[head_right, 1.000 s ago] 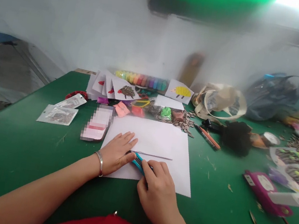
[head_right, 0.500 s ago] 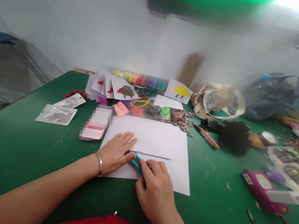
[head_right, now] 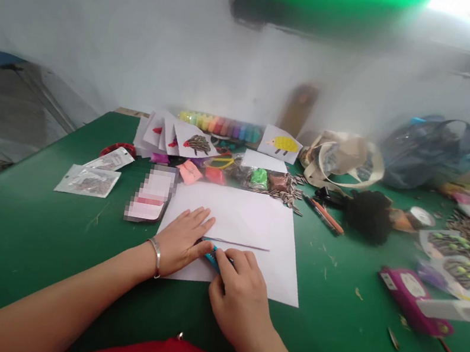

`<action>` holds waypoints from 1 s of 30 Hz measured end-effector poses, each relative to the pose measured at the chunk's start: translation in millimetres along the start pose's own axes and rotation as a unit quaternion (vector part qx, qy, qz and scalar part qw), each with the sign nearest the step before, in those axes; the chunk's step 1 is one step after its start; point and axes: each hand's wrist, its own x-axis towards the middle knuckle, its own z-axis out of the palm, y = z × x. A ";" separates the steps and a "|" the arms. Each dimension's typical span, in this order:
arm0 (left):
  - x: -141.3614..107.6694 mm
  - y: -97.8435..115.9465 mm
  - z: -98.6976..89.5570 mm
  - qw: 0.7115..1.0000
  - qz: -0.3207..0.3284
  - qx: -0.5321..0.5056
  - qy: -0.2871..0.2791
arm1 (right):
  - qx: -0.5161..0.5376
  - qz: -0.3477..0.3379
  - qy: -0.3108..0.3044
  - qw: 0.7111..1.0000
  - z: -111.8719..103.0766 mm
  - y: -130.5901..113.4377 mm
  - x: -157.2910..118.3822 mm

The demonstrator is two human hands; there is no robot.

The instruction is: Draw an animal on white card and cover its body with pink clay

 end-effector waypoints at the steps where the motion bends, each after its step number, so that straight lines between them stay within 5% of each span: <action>1: 0.0 0.1 -0.4 1.000 0.000 -0.001 -0.002 | 0.001 -0.002 -0.001 1.000 -0.4 0.0 0.0; 17: 2.1 -3.3 -3.6 0.999 0.003 -0.035 -0.004 | 0.014 -0.003 -0.030 0.999 -7.6 -4.1 -2.0; 30: -1.4 -17.4 -24.9 0.940 -0.097 -0.322 0.053 | -0.010 0.037 -0.004 0.999 -16.5 7.6 -8.6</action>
